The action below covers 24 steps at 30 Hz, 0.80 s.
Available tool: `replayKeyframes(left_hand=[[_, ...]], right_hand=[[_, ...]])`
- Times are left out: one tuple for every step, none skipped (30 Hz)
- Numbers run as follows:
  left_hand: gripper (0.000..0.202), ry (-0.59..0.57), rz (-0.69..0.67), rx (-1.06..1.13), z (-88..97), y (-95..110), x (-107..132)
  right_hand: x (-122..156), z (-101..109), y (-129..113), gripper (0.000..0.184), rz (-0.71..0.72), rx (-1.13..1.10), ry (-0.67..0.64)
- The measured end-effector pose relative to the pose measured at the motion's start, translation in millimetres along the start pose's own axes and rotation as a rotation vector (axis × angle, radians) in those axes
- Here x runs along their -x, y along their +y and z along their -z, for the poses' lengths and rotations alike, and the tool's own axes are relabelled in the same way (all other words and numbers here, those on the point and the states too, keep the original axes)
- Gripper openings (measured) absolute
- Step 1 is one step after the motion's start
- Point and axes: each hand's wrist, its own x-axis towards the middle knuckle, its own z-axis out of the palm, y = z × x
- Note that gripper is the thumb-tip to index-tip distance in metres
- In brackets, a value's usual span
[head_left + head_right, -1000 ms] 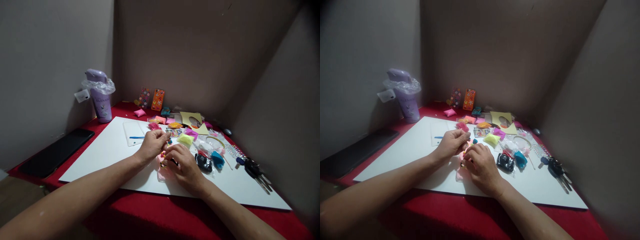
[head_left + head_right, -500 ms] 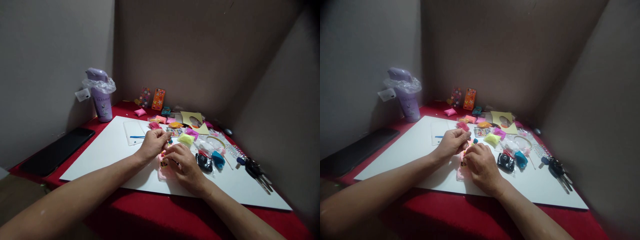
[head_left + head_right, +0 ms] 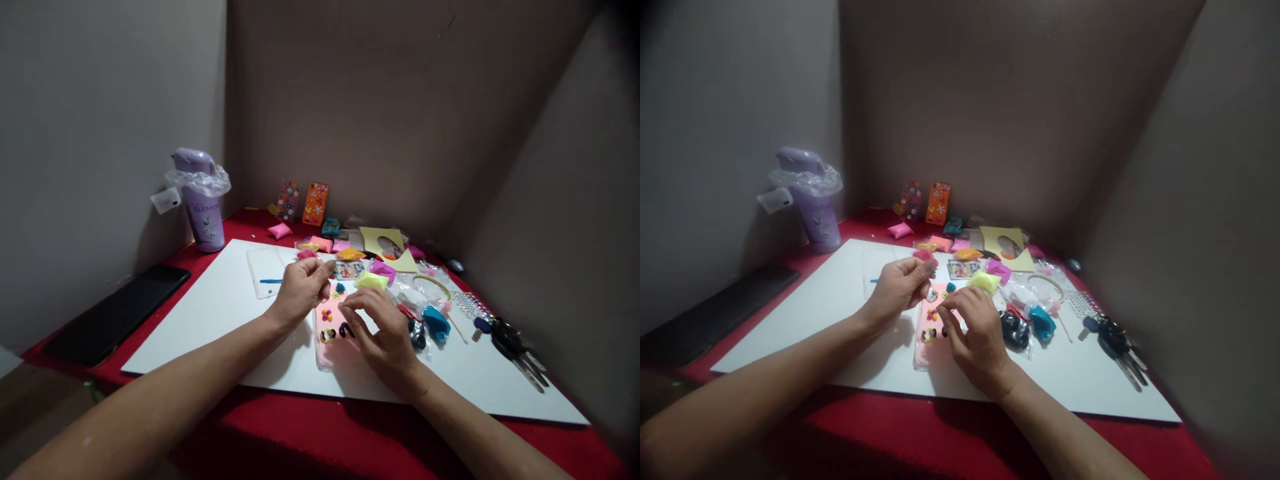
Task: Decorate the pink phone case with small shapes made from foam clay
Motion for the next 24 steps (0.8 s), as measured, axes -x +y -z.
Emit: replayKeyframes(left_hand=[[0.037,0.058,-0.056,0.002,4.7,6.5,-3.5],[0.036,0.131,-0.124,0.01,10.4,13.4,-7.6],[0.035,0.216,-0.196,0.027,16.5,20.1,-12.0],[0.032,0.297,-0.257,0.049,22.6,26.1,-16.4],[0.029,0.359,-0.301,0.075,28.1,30.8,-20.3],[0.027,0.397,-0.329,0.093,32.6,33.7,-23.5],[0.025,0.415,-0.341,0.104,35.6,35.0,-25.8],[0.023,0.416,-0.341,0.106,37.2,34.7,-27.1],[0.022,0.41,-0.333,0.101,37.5,33.2,-27.5],[0.022,0.399,-0.317,0.093,36.8,30.9,-27.3],[0.022,0.389,-0.298,0.084,35.5,28.4,-26.6],[0.022,0.381,-0.282,0.075,34.2,26.0,-25.8],[0.023,0.371,-0.271,0.063,33.2,24.0,-25.1],[0.024,0.369,-0.268,0.049,32.9,22.5,-24.6],[0.026,0.374,-0.27,0.034,33.2,21.8,-24.6],[0.028,0.383,-0.278,0.02,34.3,21.6,-24.9],[0.03,0.398,-0.287,0.009,36.0,21.8,-25.7],[0.032,0.417,-0.297,0.003,37.9,22.2,-26.7],[0.034,0.437,-0.307,0.003,39.9,22.7,-28.0],[0.035,0.456,-0.315,0.009,41.8,23.2,-29.3],[0.036,0.472,-0.321,0.018,43.4,23.6,-30.6],[0.036,0.486,-0.326,0.03,44.6,24.0,-31.8],[0.036,0.499,-0.329,0.045,45.4,24.3,-32.7],[0.035,0.508,-0.329,0.062,45.8,24.6,-33.3]], right_hand=[[-3.6,1.1,0.6,0.008,-0.027,0.007,0.018],[-8.3,1.9,1.3,0.009,-0.058,0.021,0.022],[-14.1,2.3,2.2,0.01,-0.088,0.043,0.008],[-20.8,1.9,3.3,0.011,-0.111,0.069,-0.022],[-28.3,0.2,4.4,0.012,-0.125,0.099,-0.062],[-36.3,-2.9,5.4,0.012,-0.124,0.131,-0.108],[-44.5,-7.5,6.4,0.014,-0.113,0.171,-0.153],[-52.8,-13.6,7.1,0.015,-0.096,0.223,-0.197],[-61.0,-21.2,7.7,0.017,-0.069,0.285,-0.248],[-68.7,-29.8,8.0,0.018,-0.032,0.356,-0.308],[-76.0,-39.1,8.1,0.018,-0.008,0.381,-0.343],[-82.7,-48.7,8.0,0.018,0.012,0.391,-0.37],[-88.8,-58.2,7.8,0.017,0.032,0.397,-0.398],[-94.2,-67.3,7.5,0.016,0.049,0.399,-0.425],[-98.9,-75.7,7.1,0.015,0.063,0.404,-0.452],[-103.0,-83.3,6.8,0.015,0.078,0.41,-0.482],[-106.5,-89.8,6.5,0.015,0.091,0.414,-0.511],[-109.5,-95.2,6.2,0.015,0.104,0.416,-0.537],[-112.1,-99.4,6.2,0.016,0.116,0.415,-0.563],[-114.5,-102.4,6.3,0.017,0.127,0.411,-0.586],[-116.7,-104.1,6.8,0.017,0.136,0.406,-0.605],[-118.8,-104.4,7.5,0.016,0.141,0.398,-0.62],[-120.9,-103.1,8.4,0.015,0.142,0.39,-0.628],[-122.9,-100.0,9.4,0.013,0.135,0.383,-0.627]])
